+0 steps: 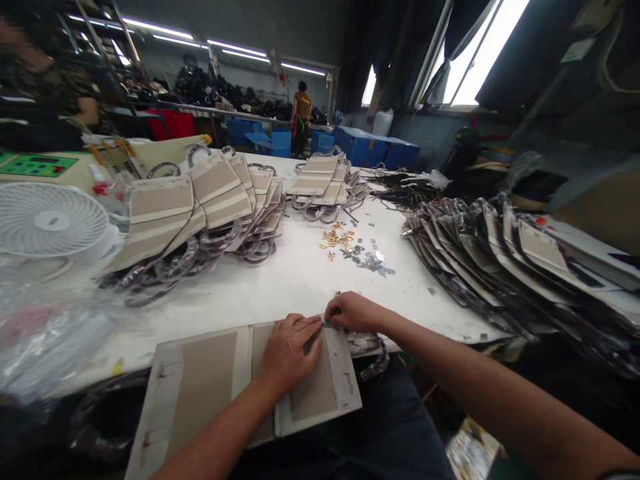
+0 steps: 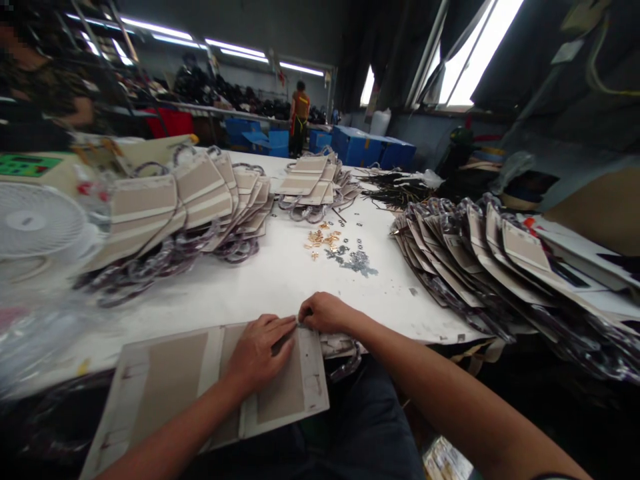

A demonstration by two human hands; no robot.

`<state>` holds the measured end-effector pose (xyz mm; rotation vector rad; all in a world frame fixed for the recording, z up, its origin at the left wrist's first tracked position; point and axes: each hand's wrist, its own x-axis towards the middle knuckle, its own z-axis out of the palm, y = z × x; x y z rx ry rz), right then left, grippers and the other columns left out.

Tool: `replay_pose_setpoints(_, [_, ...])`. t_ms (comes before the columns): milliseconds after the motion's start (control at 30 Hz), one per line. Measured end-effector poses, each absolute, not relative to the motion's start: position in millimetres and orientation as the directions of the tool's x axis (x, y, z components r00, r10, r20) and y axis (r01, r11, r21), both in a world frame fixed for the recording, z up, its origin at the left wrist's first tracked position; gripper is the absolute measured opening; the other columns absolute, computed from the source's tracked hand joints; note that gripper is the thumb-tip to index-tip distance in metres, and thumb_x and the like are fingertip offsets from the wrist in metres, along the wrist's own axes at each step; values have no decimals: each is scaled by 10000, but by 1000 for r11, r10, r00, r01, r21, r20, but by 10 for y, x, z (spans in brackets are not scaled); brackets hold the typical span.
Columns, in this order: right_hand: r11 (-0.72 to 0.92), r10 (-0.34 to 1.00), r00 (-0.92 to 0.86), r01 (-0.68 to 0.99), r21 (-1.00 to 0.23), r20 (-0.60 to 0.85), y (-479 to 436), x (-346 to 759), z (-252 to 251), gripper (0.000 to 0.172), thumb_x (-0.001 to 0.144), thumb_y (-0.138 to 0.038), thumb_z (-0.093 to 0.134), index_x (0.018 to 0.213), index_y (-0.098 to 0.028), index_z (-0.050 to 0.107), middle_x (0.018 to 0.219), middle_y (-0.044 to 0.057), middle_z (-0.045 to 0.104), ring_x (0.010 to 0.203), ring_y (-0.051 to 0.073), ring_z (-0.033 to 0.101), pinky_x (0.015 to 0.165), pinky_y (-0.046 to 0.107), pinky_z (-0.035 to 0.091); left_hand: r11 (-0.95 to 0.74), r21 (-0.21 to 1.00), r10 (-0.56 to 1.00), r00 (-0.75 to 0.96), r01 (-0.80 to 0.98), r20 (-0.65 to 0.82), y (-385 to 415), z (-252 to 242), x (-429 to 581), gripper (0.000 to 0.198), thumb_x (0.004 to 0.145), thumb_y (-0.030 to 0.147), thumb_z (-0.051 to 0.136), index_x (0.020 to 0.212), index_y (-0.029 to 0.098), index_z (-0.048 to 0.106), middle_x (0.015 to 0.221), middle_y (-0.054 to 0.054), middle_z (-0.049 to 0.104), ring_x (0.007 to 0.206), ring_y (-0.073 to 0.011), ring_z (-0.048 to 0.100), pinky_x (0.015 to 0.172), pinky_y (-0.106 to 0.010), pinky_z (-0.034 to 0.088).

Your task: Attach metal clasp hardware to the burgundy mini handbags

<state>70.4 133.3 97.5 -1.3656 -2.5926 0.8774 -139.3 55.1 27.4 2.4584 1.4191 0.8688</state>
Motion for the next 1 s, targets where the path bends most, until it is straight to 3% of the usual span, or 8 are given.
replay_pose_setpoints(233, [492, 829, -551, 801, -341, -99, 1168, 684, 933, 284, 872, -202, 632, 1053, -284, 835, 1115, 52, 753, 992, 233, 707, 854, 304, 504, -546, 396, 824, 386, 738, 415, 556, 275, -1398, 457, 922, 182, 638, 1367, 284, 659, 1347, -13, 716, 1151, -284, 592, 981, -507, 515])
replay_pose_setpoints(400, [486, 844, -535, 791, -372, -34, 1082, 779, 880, 289, 840, -202, 684, 1078, -301, 816, 1134, 35, 741, 1003, 221, 697, 845, 292, 495, -567, 340, 800, 402, 750, 446, 556, 255, -1409, 454, 926, 190, 629, 1370, 282, 652, 1347, -28, 712, 1166, -289, 601, 979, -502, 528])
replay_pose_setpoints(533, [392, 880, -473, 773, -499, -41, 1239, 880, 905, 227, 795, -297, 794, 1019, -277, 828, 967, 5, 775, 869, 180, 697, 752, 250, 485, -545, 304, 799, 374, 782, 470, 563, 254, -1408, 506, 895, 217, 662, 1397, 259, 616, 1244, -60, 737, 1130, -286, 634, 953, -468, 551])
replay_pose_setpoints(633, [262, 940, -335, 830, -492, -65, 1558, 1000, 987, 152, 867, -337, 738, 965, -283, 840, 899, -15, 793, 818, 156, 701, 713, 228, 478, -541, 265, 785, 367, 798, 499, 577, 242, -1410, 525, 884, 221, 668, 1403, 253, 595, 1182, -59, 740, 1108, -283, 648, 937, -456, 560])
replay_pose_setpoints(833, [2, 999, -15, 940, -341, -38, 2463, 1379, 1024, 189, 879, -256, 678, 979, -254, 839, 1087, 54, 797, 993, 246, 709, 778, 292, 503, -566, 188, 726, 377, 803, 575, 612, 212, -1431, 544, 858, 203, 662, 1392, 262, 574, 1150, -49, 739, 1065, -271, 660, 892, -419, 582])
replay_pose_setpoints(1000, [-79, 997, 72, 954, -290, -35, 3101, 1614, 899, 354, 898, -253, 652, 1222, -304, 783, 1270, 51, 749, 1122, 249, 683, 880, 299, 512, -597, 125, 668, 404, 793, 625, 681, 183, -1460, 559, 829, 190, 651, 1381, 241, 572, 1116, -49, 753, 1021, -260, 672, 844, -386, 591])
